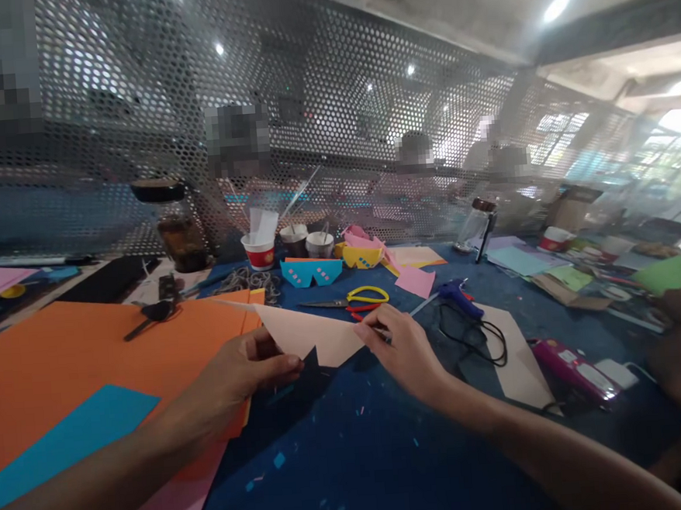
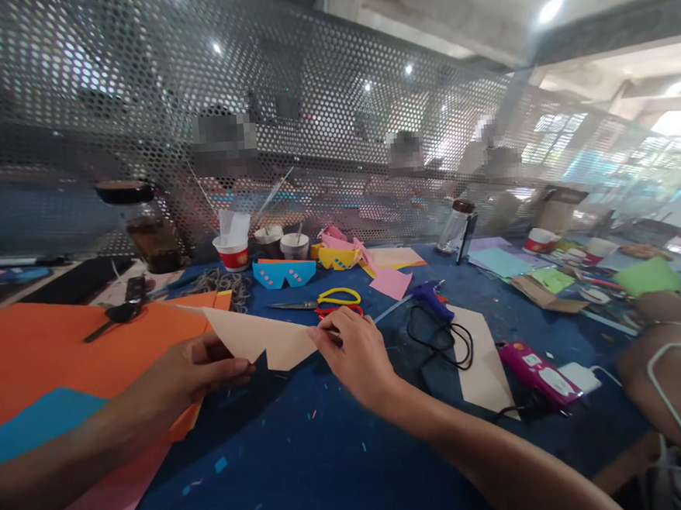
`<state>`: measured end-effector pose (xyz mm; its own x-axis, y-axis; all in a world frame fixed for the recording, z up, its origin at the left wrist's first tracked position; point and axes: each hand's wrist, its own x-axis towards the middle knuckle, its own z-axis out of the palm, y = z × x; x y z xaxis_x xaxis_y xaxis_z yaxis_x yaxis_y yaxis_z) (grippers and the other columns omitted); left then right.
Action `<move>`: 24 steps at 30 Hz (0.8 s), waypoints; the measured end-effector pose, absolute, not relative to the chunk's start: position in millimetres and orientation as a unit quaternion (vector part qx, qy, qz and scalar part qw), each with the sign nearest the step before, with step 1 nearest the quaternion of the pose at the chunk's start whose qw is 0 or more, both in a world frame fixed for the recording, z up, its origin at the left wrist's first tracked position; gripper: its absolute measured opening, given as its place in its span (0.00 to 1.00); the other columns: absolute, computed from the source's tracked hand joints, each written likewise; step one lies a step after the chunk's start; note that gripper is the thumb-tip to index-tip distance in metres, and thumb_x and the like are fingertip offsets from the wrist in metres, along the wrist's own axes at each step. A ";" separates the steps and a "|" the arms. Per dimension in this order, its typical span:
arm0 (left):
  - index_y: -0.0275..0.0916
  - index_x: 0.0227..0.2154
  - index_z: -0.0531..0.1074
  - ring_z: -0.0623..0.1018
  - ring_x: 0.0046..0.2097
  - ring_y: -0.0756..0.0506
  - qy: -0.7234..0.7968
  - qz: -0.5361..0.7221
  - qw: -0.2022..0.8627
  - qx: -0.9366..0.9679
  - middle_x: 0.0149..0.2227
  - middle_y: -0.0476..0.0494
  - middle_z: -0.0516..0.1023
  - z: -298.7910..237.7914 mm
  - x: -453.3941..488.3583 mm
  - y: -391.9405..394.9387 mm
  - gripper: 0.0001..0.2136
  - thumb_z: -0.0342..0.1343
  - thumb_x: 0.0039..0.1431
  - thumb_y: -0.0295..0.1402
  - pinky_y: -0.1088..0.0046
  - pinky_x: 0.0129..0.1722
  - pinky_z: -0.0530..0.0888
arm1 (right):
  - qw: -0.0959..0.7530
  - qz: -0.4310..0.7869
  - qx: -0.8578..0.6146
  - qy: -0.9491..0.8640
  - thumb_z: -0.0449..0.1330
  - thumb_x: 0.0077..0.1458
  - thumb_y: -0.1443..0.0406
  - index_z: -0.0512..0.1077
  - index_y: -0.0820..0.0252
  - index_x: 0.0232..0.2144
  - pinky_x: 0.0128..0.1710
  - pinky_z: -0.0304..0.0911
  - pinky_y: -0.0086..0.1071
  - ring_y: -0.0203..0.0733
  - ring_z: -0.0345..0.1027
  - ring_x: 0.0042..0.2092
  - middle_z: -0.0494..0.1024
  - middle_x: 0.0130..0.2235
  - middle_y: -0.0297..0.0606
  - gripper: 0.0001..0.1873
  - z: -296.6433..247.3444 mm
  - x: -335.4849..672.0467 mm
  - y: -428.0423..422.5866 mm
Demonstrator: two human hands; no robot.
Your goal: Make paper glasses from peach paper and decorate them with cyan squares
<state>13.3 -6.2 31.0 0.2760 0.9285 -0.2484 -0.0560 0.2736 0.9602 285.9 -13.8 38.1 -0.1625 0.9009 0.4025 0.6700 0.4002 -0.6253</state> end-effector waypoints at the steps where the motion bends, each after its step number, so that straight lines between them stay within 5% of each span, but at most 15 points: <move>1: 0.42 0.45 0.85 0.87 0.48 0.38 0.468 0.380 0.649 0.465 0.45 0.40 0.90 29.2 13.0 -5.1 0.25 0.81 0.44 0.42 0.66 0.49 0.83 | 0.376 0.158 -0.524 -0.748 0.62 0.70 0.62 0.75 0.55 0.34 0.44 0.65 0.37 0.46 0.77 0.42 0.83 0.39 0.37 0.10 37.9 285.7 -14.6; 10: 0.40 0.43 0.84 0.86 0.48 0.34 0.488 0.367 0.633 0.476 0.45 0.36 0.89 30.2 15.4 -10.3 0.24 0.80 0.43 0.45 0.62 0.47 0.82 | 0.375 0.195 -0.516 -0.745 0.63 0.69 0.62 0.75 0.56 0.34 0.42 0.63 0.37 0.44 0.75 0.40 0.81 0.37 0.36 0.09 38.0 284.2 -19.1; 17: 0.39 0.35 0.84 0.84 0.37 0.38 0.494 0.367 0.598 0.514 0.34 0.39 0.88 24.7 11.5 -8.1 0.19 0.79 0.44 0.45 0.66 0.36 0.78 | 0.369 0.223 -0.517 -0.740 0.62 0.69 0.61 0.75 0.56 0.34 0.40 0.63 0.35 0.43 0.73 0.38 0.81 0.36 0.35 0.10 39.5 284.1 -21.6; 24: 0.43 0.41 0.86 0.85 0.44 0.39 0.470 0.385 0.630 0.484 0.43 0.39 0.89 23.6 11.4 -10.1 0.20 0.80 0.47 0.45 0.68 0.42 0.80 | 0.376 0.267 -0.521 -0.718 0.62 0.69 0.59 0.77 0.56 0.34 0.38 0.64 0.32 0.41 0.74 0.37 0.81 0.36 0.35 0.11 39.9 284.9 -19.7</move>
<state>11.4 -10.1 23.6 0.2621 0.9400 -0.2184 -0.0310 0.2344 0.9716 284.9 -19.7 39.9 -0.1731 0.9496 0.2615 0.5478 0.3135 -0.7757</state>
